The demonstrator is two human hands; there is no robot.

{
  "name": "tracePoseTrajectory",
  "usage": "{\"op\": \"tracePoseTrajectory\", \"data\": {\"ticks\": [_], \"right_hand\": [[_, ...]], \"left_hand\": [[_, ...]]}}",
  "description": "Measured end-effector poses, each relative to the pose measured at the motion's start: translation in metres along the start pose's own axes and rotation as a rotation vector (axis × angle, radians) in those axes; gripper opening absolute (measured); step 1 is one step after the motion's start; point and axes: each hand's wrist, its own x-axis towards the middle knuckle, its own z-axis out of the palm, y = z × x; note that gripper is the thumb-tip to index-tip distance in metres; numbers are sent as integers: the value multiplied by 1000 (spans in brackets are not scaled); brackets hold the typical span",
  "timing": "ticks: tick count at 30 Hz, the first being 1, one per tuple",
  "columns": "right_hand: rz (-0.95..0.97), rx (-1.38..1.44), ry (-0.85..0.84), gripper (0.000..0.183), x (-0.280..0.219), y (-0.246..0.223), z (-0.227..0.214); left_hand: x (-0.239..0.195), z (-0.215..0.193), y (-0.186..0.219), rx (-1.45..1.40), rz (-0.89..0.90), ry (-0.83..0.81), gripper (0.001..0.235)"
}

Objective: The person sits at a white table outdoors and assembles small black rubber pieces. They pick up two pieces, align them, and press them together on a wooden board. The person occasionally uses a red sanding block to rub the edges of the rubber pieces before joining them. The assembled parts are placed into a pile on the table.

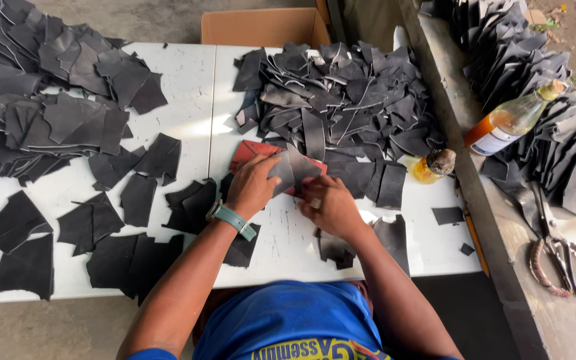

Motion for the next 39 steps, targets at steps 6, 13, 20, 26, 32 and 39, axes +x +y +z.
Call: {"op": "tracePoseTrajectory", "data": {"ticks": [6,13,20,26,32,39], "right_hand": [[405,521,406,40,8,-5,-48],[419,1041,158,21,14,-15,-67],[408,1134,192,17,3,-22,-66],[359,1209,244,12,0,-22,-62],[292,1049,370,6,-6,-31,-52],[360,831,441,7,-25,-29,-29]], "left_hand": [[2,-21,18,-641,-28,-63,41],[-8,-61,82,-148,12,-49,31],[2,-57,101,-253,-52,-214,21],[3,-39,91,-456,77,-170,20],[-9,-32,106,-205,75,-51,16],[-32,-27,95,-51,312,59,14]]}}
